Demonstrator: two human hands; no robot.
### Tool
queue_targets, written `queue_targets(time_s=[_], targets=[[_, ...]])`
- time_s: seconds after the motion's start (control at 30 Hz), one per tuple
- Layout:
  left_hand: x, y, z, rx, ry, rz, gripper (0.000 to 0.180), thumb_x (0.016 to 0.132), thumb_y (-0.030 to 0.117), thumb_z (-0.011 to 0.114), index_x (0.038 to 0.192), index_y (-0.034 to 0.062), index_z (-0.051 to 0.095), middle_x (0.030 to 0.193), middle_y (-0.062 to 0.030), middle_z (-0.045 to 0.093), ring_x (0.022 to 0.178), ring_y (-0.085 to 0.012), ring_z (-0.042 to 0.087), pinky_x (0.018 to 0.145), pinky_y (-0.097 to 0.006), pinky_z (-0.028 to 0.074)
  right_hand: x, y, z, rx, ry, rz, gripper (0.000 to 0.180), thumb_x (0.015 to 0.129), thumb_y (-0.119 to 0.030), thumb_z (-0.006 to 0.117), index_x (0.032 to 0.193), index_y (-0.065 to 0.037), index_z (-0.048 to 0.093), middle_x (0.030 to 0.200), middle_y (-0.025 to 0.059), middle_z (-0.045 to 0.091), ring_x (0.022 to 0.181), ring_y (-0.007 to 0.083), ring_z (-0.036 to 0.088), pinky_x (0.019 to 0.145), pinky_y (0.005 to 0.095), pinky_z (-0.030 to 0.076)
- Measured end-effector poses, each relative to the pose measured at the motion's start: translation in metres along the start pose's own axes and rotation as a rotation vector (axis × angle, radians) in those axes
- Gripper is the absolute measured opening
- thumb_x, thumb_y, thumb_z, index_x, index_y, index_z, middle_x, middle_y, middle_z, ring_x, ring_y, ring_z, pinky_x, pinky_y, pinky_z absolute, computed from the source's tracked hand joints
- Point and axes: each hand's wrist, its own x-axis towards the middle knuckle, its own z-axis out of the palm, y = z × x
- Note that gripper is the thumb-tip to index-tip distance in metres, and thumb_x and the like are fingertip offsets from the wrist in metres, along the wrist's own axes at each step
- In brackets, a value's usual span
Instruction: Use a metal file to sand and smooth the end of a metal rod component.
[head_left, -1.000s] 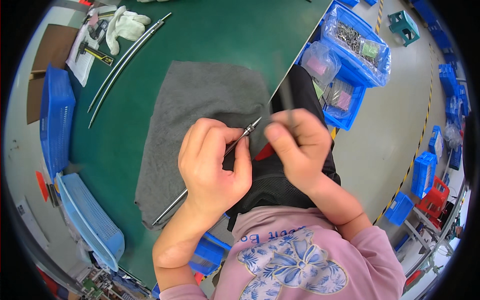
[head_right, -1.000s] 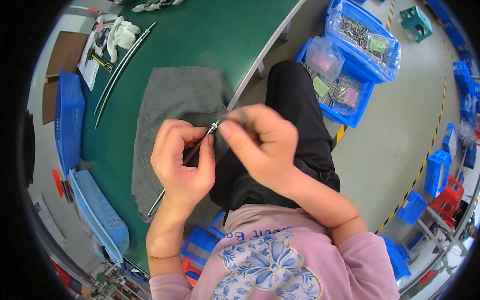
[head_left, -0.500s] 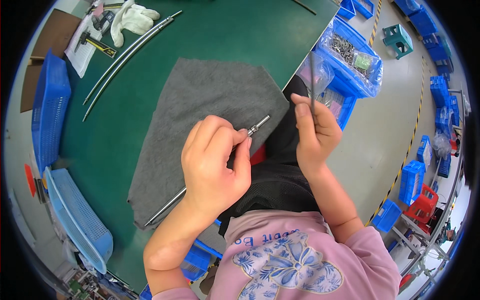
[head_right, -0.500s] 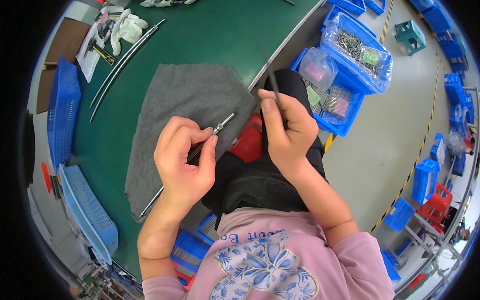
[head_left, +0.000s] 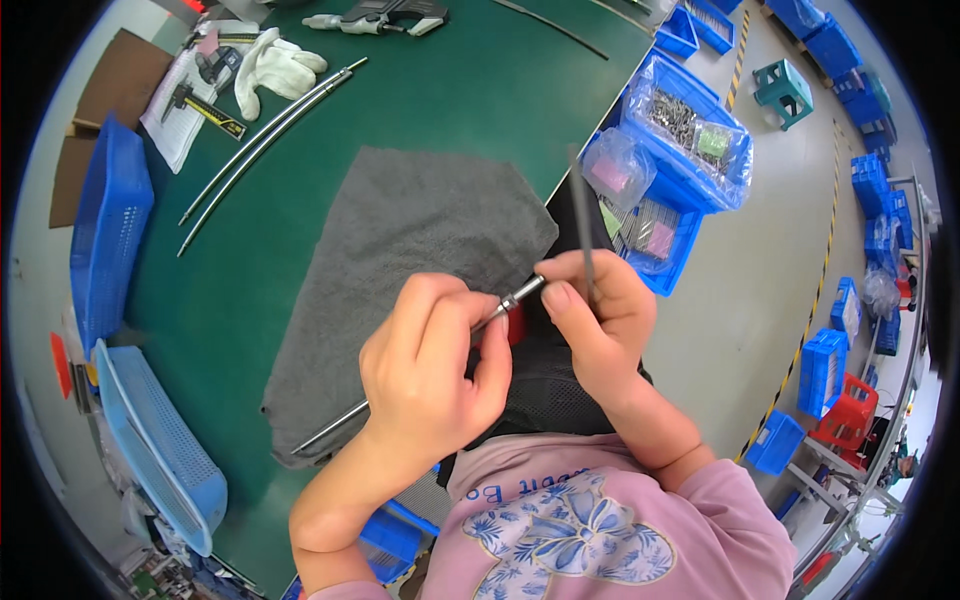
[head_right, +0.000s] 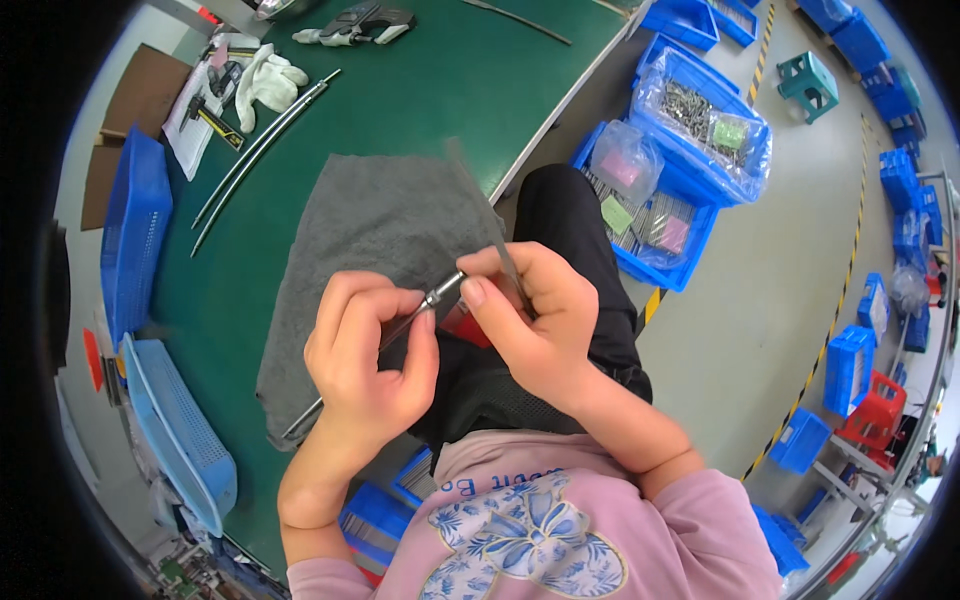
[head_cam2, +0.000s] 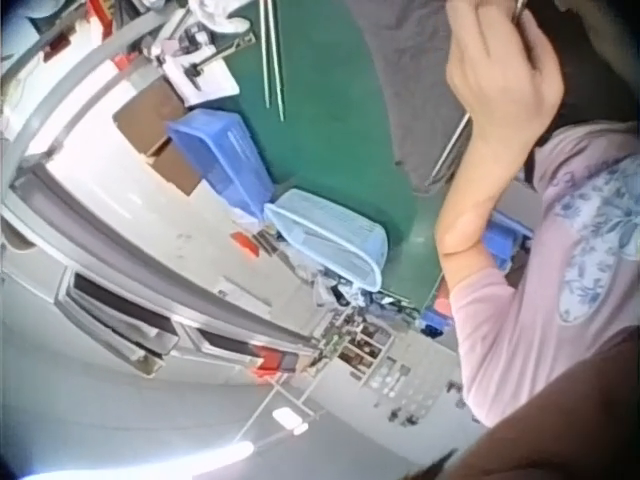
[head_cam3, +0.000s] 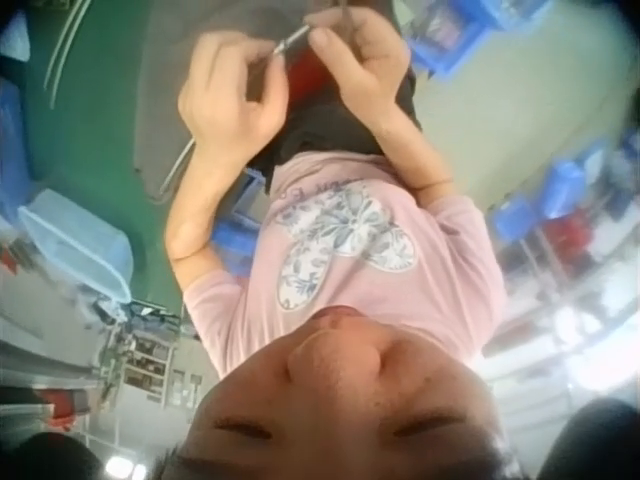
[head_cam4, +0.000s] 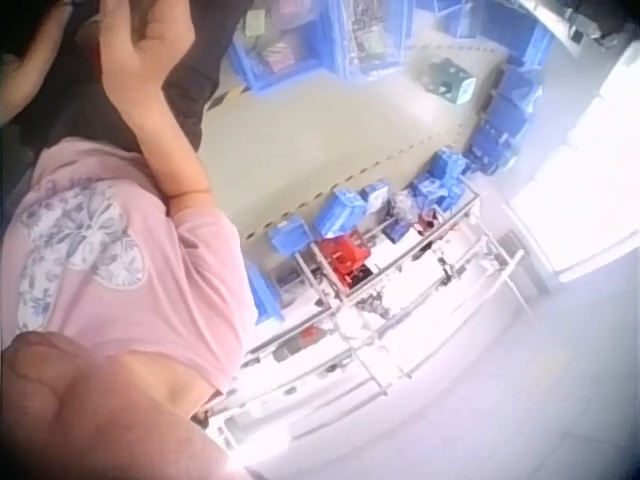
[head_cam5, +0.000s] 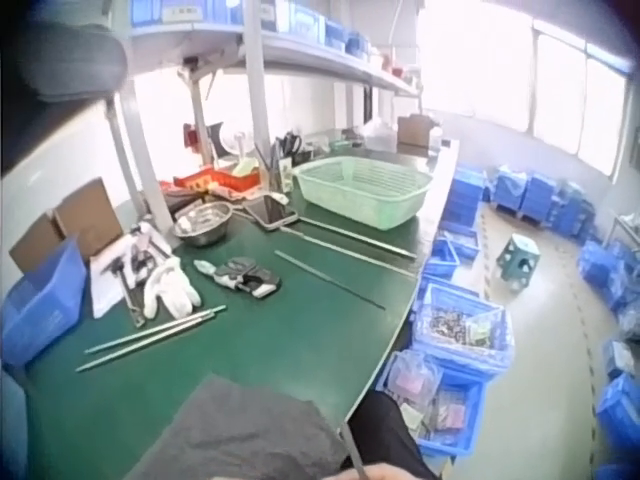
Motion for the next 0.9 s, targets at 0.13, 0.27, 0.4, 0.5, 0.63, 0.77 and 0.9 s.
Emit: queue_targets(time_s=[0.13, 0.27, 0.4, 0.5, 0.63, 0.77, 0.9], targets=[[-0.003, 0.011, -0.011, -0.077, -0.012, 0.004, 0.02, 0.064, -0.002, 0.072, 0.081, 0.0034, 0.063, 0.08, -0.007, 0.058, 0.051, -0.0198, 0.056, 0.044, -0.03, 0.045, -0.01, -0.006, -0.005, 0.023, -0.059, -0.057, 0.009, 0.091, -0.001, 0.062, 0.099, 0.003, 0.061, 0.067, -0.0041, 0.055, 0.055, -0.0022, 0.041, 0.05, 0.0157, 0.029], [-0.003, 0.019, -0.018, -0.129, 0.005, 0.046, 0.019, 0.064, -0.001, 0.072, 0.08, 0.0027, 0.063, 0.079, -0.007, 0.057, 0.053, -0.0201, 0.058, 0.045, -0.03, 0.045, -0.018, -0.015, -0.005, 0.054, -0.082, -0.09, 0.01, 0.092, -0.001, 0.061, 0.1, 0.003, 0.058, 0.072, -0.0045, 0.054, 0.057, -0.0023, 0.038, 0.053, 0.0155, 0.028], [0.001, 0.02, -0.024, -0.11, 0.027, 0.162, 0.018, 0.063, -0.001, 0.072, 0.079, 0.0021, 0.063, 0.079, -0.0066, 0.058, 0.056, -0.0199, 0.059, 0.046, -0.03, 0.046, -0.021, -0.02, -0.003, 0.101, -0.09, -0.133, 0.011, 0.092, -0.001, 0.06, 0.101, 0.003, 0.055, 0.086, 0.0004, 0.058, 0.065, -0.0002, 0.044, 0.058, 0.0157, 0.034], [0.002, 0.021, -0.027, -0.094, 0.046, 0.183, 0.018, 0.063, 0.0, 0.072, 0.079, 0.0021, 0.063, 0.079, -0.0064, 0.057, 0.057, -0.0197, 0.06, 0.047, -0.03, 0.046, -0.021, -0.023, 0.0, 0.143, -0.083, -0.155, 0.012, 0.092, -0.001, 0.059, 0.103, 0.004, 0.054, 0.087, 0.0008, 0.057, 0.066, 0.0006, 0.045, 0.059, 0.0158, 0.035], [0.003, 0.02, -0.028, -0.108, 0.074, 0.216, 0.018, 0.063, 0.0, 0.072, 0.079, 0.0022, 0.063, 0.078, -0.0064, 0.057, 0.058, -0.0198, 0.06, 0.046, -0.03, 0.046, -0.022, -0.025, 0.001, 0.166, -0.116, -0.165, 0.013, 0.093, -0.002, 0.058, 0.104, 0.003, 0.053, 0.087, 0.0013, 0.057, 0.068, 0.0018, 0.047, 0.06, 0.0165, 0.037], [0.004, 0.021, -0.028, -0.147, 0.069, 0.215, 0.019, 0.063, -0.001, 0.072, 0.079, 0.0032, 0.063, 0.078, -0.0061, 0.058, 0.056, -0.02, 0.059, 0.046, -0.03, 0.045, -0.022, -0.027, 0.002, 0.179, -0.117, -0.182, 0.013, 0.094, -0.003, 0.057, 0.104, 0.003, 0.052, 0.086, 0.0016, 0.056, 0.068, 0.0026, 0.047, 0.06, 0.0171, 0.038], [0.003, 0.02, -0.027, -0.188, 0.062, 0.186, 0.02, 0.063, -0.002, 0.073, 0.079, 0.0039, 0.063, 0.078, -0.0059, 0.058, 0.053, -0.0201, 0.058, 0.045, -0.03, 0.044, -0.023, -0.03, 0.003, 0.196, -0.115, -0.165, 0.012, 0.094, -0.003, 0.057, 0.103, 0.003, 0.052, 0.085, 0.0013, 0.056, 0.068, 0.0026, 0.047, 0.059, 0.0172, 0.038]])
